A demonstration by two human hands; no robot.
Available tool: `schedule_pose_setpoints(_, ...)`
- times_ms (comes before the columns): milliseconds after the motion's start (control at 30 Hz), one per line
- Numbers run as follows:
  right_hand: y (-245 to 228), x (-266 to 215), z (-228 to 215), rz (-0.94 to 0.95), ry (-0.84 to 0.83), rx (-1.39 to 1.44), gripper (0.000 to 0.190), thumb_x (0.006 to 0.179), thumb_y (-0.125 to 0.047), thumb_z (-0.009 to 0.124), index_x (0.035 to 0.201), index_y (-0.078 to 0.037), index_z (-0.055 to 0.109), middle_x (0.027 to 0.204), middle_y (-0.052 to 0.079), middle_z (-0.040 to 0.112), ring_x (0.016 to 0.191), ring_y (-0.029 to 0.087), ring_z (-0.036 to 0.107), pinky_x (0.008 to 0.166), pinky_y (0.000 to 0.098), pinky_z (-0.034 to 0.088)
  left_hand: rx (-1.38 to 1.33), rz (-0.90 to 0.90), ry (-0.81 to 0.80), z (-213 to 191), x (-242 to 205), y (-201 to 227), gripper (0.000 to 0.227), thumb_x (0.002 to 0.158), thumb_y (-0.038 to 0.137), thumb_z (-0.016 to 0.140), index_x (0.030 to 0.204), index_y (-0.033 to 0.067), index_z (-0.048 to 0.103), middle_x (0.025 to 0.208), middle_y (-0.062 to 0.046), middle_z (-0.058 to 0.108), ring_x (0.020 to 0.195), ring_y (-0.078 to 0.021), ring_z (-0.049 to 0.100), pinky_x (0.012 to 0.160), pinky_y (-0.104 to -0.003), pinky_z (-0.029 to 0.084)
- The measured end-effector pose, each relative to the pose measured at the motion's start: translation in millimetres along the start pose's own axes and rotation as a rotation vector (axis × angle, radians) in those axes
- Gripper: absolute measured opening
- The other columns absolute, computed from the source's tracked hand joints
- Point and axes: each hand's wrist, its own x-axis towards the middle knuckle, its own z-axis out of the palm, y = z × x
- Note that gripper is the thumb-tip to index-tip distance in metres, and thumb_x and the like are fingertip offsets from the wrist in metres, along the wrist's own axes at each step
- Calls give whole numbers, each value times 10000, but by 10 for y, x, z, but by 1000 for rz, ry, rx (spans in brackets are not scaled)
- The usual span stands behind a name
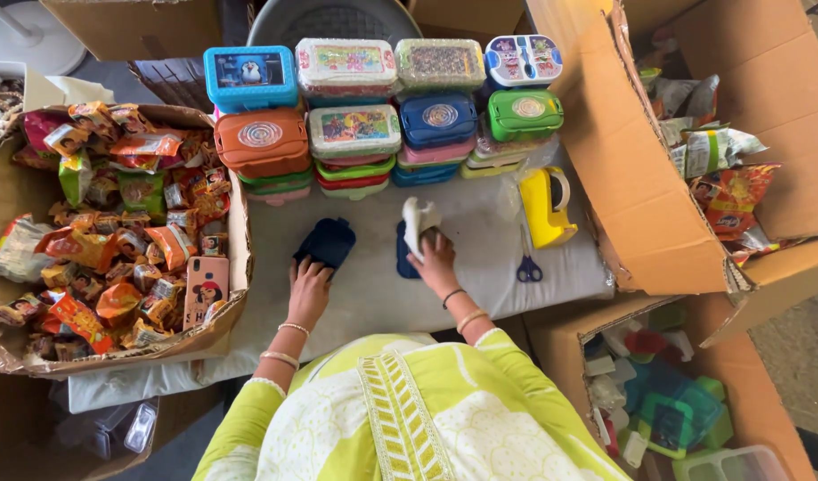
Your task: Packing snack packets into plastic containers and cleaning the containers.
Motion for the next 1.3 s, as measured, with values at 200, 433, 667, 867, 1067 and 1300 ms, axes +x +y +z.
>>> schedule_pose_setpoints(200, -68, -489, 327, -479, -40, -87, 485, 894, -305, 686, 1299, -55, 593, 1451, 206, 473, 1432, 441, 341, 1158, 563, 282, -3, 21, -60, -80, -105, 300, 493, 751, 88, 750, 1232, 42, 653, 1325, -184, 549, 1381, -413, 376, 1163, -591, 273)
schedule_pose_setpoints(433, 386, -644, 418, -169, 6, 334, 286, 1019, -139, 511, 1275, -113, 637, 1249, 115, 629, 1214, 343, 557, 1096, 449, 453, -276, 8, -160, -64, -364, 409, 344, 852, 85, 705, 1195, 104, 681, 1299, -118, 611, 1347, -335, 502, 1091, -417, 472)
schedule_pose_setpoints(667, 585, -166, 867, 40, 208, 270, 784, 797, -299, 819, 1420, -2, 446, 1229, 264, 558, 1104, 448, 505, 973, 527, 416, -453, -8, -374, 451, -209, 374, 574, 830, 198, 770, 1366, 114, 580, 1420, -171, 544, 1305, -372, 517, 1080, -428, 455)
schedule_pose_setpoints(867, 465, -113, 1256, 248, -73, 628, 829, 766, -237, 864, 1433, 14, 441, 1249, 212, 665, 1122, 335, 651, 939, 395, 527, -492, -85, -433, 889, 86, 441, 874, 789, 264, 826, 1517, 106, 371, 1534, -248, 343, 1358, -470, 392, 1111, -486, 395)
schedule_pose_setpoints(1067, 536, -230, 1214, 333, -375, 1023, 498, 891, -254, 760, 1300, 5, 646, 1131, 88, 736, 944, 140, 658, 844, 291, 533, -109, -129, -322, 930, 200, 549, 704, 754, 244, 846, 1350, 93, 504, 1360, -206, 457, 1298, -435, 431, 1084, -491, 455)
schedule_pose_setpoints(1300, 599, -451, 833, 332, -127, 972, 450, 941, -359, 734, 1177, 20, 686, 959, 37, 718, 798, 122, 624, 736, 290, 519, 52, 75, -241, 800, 377, 603, 743, 676, 274, 881, 1289, 72, 514, 1352, -274, 400, 1243, -490, 411, 1047, -587, 402)
